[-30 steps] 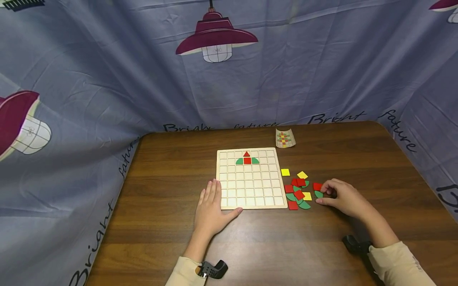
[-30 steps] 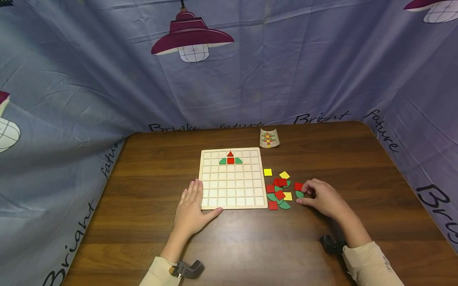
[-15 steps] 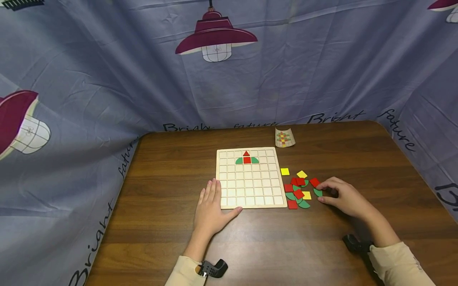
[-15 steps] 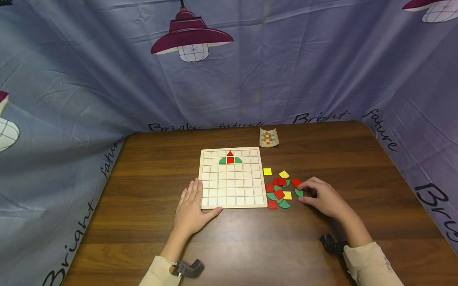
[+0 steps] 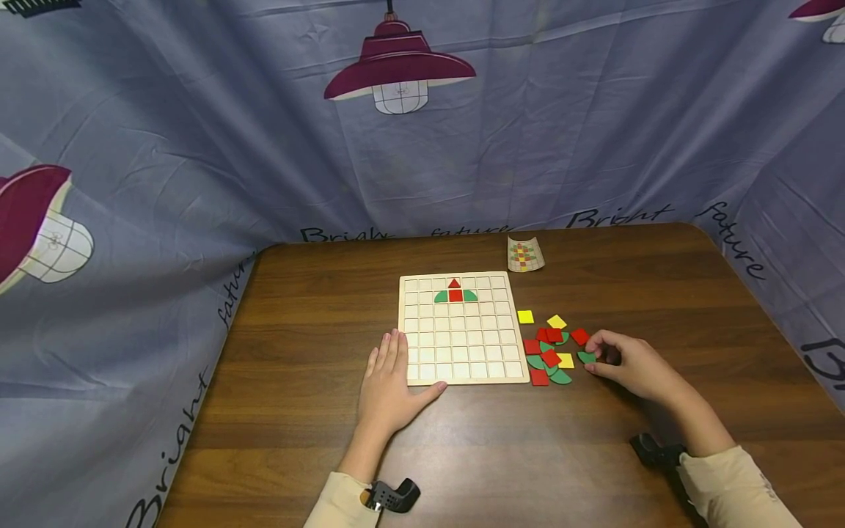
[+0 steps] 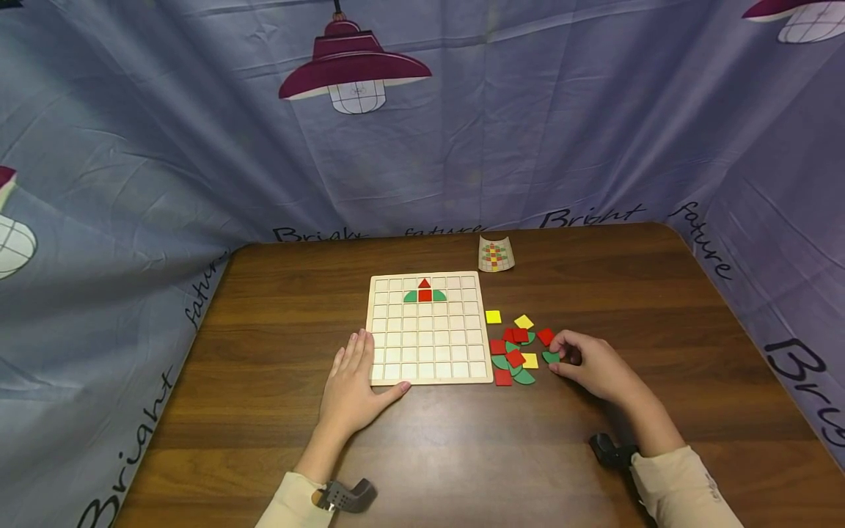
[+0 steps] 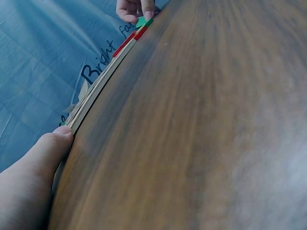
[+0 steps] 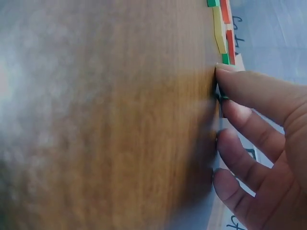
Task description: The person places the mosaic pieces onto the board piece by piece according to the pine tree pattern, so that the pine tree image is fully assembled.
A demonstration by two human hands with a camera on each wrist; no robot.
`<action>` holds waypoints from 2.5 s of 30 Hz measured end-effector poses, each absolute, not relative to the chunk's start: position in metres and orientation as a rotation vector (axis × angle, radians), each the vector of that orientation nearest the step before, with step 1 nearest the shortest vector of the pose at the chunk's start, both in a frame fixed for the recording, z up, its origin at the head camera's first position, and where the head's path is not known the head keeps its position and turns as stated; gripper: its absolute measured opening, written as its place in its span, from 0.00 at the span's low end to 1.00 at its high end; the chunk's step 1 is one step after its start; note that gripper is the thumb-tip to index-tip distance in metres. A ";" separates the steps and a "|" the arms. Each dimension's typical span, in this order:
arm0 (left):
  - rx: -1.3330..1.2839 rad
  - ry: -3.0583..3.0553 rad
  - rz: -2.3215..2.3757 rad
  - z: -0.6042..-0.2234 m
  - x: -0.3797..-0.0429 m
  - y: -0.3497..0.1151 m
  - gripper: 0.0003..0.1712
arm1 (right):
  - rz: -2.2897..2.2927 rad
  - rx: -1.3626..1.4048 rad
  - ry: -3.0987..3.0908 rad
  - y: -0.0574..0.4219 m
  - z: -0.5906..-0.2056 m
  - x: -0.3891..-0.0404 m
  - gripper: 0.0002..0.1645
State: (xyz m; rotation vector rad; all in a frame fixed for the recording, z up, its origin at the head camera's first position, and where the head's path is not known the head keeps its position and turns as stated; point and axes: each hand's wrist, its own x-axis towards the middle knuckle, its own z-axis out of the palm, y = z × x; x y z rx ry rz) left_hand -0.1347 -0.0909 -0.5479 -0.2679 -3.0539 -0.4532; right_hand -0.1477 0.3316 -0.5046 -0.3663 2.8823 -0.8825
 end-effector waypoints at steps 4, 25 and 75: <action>-0.268 -3.059 -0.449 -0.548 -0.135 -0.091 0.69 | -0.871 -0.445 2.902 0.332 -0.507 -0.148 0.13; -0.273 -3.050 -0.459 -0.549 -0.135 -0.091 0.69 | -0.870 -0.339 2.893 0.322 -0.495 -0.156 0.23; -0.269 -3.065 -0.433 -0.548 -0.135 -0.092 0.70 | -0.915 -0.284 2.993 0.087 -0.492 -0.244 0.16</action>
